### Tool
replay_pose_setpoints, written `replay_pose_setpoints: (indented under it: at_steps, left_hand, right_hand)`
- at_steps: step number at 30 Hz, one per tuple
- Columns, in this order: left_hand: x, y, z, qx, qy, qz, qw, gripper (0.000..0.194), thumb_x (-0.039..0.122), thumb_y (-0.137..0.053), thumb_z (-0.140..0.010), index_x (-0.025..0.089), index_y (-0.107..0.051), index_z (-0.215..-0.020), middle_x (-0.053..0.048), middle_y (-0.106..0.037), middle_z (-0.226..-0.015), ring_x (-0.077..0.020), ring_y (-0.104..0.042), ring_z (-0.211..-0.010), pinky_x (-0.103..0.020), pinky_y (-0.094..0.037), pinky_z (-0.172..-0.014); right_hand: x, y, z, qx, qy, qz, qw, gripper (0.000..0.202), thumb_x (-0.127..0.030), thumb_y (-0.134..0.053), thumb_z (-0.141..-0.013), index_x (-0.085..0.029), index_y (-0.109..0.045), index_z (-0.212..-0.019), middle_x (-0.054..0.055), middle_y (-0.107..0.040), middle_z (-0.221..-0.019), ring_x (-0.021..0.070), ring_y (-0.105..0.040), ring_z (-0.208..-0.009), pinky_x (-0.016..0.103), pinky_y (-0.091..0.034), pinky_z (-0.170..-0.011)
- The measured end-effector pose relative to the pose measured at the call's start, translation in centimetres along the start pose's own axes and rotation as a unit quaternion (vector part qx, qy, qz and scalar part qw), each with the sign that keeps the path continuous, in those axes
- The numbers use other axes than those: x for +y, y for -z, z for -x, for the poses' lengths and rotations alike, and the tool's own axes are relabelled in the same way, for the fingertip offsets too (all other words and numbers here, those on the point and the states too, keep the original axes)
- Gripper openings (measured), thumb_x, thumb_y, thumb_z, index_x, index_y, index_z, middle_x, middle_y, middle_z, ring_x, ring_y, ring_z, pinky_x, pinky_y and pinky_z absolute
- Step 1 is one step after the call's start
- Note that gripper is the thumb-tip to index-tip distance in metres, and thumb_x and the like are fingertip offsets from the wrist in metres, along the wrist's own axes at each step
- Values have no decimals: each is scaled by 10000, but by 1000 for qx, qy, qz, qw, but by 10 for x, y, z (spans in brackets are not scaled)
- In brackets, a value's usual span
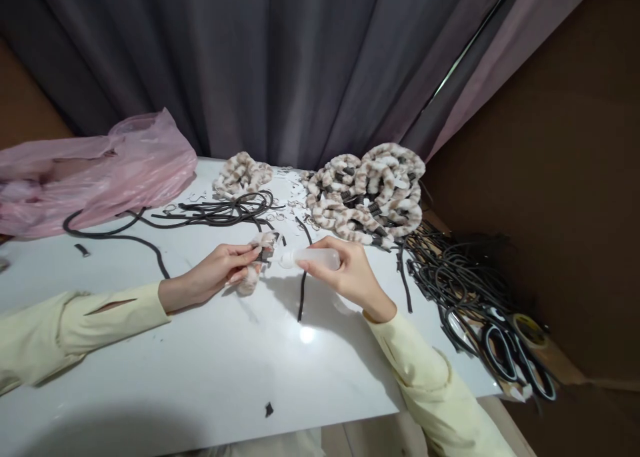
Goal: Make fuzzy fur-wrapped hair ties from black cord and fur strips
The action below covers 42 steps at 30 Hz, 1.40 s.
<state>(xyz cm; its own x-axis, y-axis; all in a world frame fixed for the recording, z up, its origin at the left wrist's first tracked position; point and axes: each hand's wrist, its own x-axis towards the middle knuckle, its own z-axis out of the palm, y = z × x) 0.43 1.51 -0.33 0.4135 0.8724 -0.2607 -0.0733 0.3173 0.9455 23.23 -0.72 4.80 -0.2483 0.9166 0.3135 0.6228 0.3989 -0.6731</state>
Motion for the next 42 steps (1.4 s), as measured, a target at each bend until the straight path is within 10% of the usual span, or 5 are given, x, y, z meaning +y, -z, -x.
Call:
replay_pose_setpoints:
  at_steps: [42]
  left_hand:
    - [-3,3,-2,-3,-14,-42,999,349,436,-590,-785,94,-623,-728,66,-375,-381,-38,-232,-351,-212,-193,-404]
  right_hand:
    - [5,-23,3,17,40,27,999,222,-388,-626,-772,-167,-644,-786,17,-666,-688,113,-525,-532,224,-362,-511]
